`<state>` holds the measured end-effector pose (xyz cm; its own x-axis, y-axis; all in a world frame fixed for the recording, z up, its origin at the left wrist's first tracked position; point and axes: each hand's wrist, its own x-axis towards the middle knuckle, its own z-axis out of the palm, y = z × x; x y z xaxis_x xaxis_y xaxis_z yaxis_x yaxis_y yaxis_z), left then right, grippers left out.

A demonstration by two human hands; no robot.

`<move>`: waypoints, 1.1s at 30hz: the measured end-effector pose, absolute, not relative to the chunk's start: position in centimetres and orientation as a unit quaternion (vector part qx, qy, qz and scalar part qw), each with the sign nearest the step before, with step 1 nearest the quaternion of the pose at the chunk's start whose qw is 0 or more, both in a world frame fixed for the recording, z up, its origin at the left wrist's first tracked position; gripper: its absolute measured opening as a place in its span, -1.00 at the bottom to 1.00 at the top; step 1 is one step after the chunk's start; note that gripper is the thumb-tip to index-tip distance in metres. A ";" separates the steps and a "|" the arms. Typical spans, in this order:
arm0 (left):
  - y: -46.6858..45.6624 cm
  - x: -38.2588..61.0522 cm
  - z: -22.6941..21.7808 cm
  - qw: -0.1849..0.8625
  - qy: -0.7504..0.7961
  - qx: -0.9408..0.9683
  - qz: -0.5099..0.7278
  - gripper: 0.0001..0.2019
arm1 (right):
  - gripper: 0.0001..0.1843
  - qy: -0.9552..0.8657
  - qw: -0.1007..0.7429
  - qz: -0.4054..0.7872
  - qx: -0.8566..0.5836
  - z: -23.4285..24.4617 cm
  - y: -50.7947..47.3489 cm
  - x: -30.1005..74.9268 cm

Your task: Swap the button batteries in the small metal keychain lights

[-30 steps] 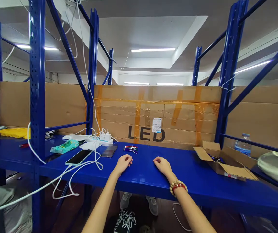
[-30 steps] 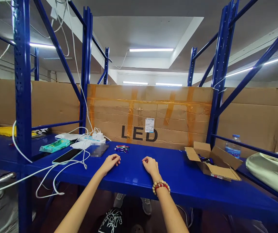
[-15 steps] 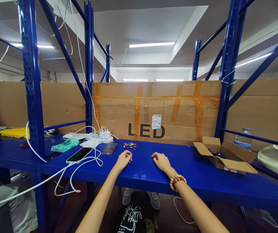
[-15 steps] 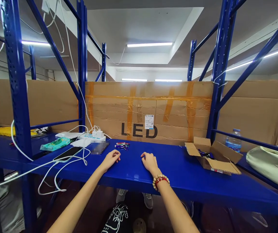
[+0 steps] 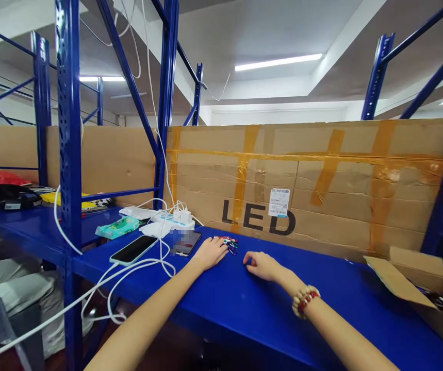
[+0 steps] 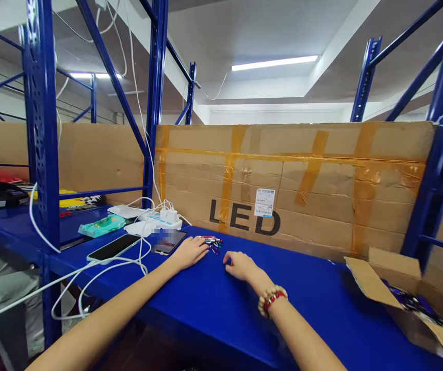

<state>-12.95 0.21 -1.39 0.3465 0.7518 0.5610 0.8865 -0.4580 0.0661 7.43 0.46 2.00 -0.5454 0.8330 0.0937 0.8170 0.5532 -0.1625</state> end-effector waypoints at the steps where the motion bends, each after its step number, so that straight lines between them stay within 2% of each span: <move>1: 0.7 -13.1 -1.3 0.141 -0.500 -0.817 -0.252 -0.86 | -0.74 -0.886 0.086 0.039 -0.455 2.0 0.3 7.2; 7: 3.2 -13.7 -1.3 0.206 -0.527 -0.802 -0.189 -0.76 | -0.72 -0.919 0.133 0.027 -0.370 0.9 0.3 8.2; 10: 3.6 -13.8 -1.4 0.214 -0.537 -0.799 -0.166 -0.78 | -0.72 -0.917 0.202 0.057 -0.339 -0.1 0.7 9.1; 12: 3.6 -13.6 -1.4 0.207 -0.528 -0.810 -0.149 -0.79 | -0.73 -0.911 0.214 0.076 -0.345 -0.4 0.8 9.3; 20: 4.4 -9.4 -1.5 0.131 -0.427 -0.875 -0.186 -0.82 | -0.56 -0.851 0.284 0.116 -0.426 -0.5 1.4 8.9; 27: 4.7 -7.6 -1.5 0.001 -0.448 -0.859 -0.247 -0.90 | -0.74 -0.793 0.346 0.189 -0.465 -1.9 4.3 10.6; 33: 4.2 -8.1 -1.0 -0.036 -0.447 -0.858 -0.252 -0.85 | -0.59 -0.788 0.353 0.243 -0.441 -1.6 4.2 10.8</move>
